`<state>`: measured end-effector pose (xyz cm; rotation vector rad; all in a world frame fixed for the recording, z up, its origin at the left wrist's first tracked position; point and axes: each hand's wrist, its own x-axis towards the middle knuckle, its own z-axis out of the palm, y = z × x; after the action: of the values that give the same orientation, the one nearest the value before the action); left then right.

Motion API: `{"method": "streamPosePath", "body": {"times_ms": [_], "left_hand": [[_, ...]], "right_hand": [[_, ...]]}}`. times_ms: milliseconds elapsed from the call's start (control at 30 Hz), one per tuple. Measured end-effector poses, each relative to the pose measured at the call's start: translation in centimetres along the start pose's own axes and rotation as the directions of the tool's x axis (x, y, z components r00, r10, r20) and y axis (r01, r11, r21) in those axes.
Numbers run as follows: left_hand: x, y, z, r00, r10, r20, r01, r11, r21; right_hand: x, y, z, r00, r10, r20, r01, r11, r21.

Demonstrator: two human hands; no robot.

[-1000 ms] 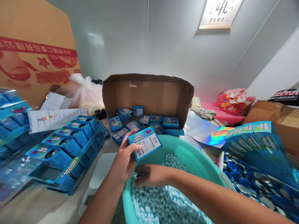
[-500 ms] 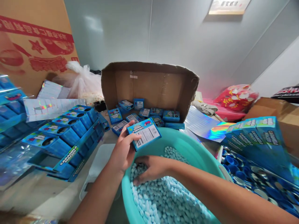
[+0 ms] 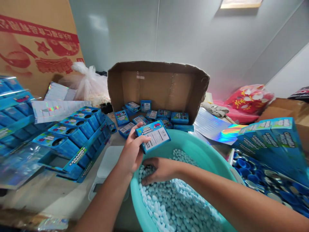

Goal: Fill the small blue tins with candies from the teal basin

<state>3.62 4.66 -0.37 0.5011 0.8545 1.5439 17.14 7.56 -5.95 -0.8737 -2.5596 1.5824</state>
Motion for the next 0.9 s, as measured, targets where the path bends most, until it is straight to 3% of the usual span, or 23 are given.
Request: {"method": "streamPosePath", "body": {"times_ms": [167, 367, 633, 767, 900], "left_hand": [[-0.12, -0.07, -0.03, 0.999, 0.018, 0.046, -0.019, 1.000, 0.007], [-0.08, 0.07, -0.25, 0.996, 0.088, 0.024, -0.088, 0.996, 0.021], [-0.13, -0.08, -0.28, 0.995, 0.078, 0.064, -0.084, 0.992, 0.099], [-0.28, -0.19, -0.08, 0.994, 0.063, 0.091, -0.075, 0.988, 0.132], [-0.36, -0.28, -0.10, 0.992, 0.073, 0.105, -0.088, 0.985, 0.147]], "right_hand": [[0.20, 0.26, 0.16, 0.998, -0.064, -0.012, 0.064, 0.997, 0.046], [0.11, 0.17, 0.13, 0.996, -0.083, 0.005, 0.083, 0.995, 0.063], [0.32, 0.57, 0.31, 0.998, -0.060, -0.012, 0.060, 0.998, 0.009], [0.33, 0.52, 0.47, 0.991, -0.130, -0.010, 0.130, 0.987, 0.089], [0.33, 0.14, 0.61, 0.992, -0.125, -0.019, 0.126, 0.985, 0.118]]}}
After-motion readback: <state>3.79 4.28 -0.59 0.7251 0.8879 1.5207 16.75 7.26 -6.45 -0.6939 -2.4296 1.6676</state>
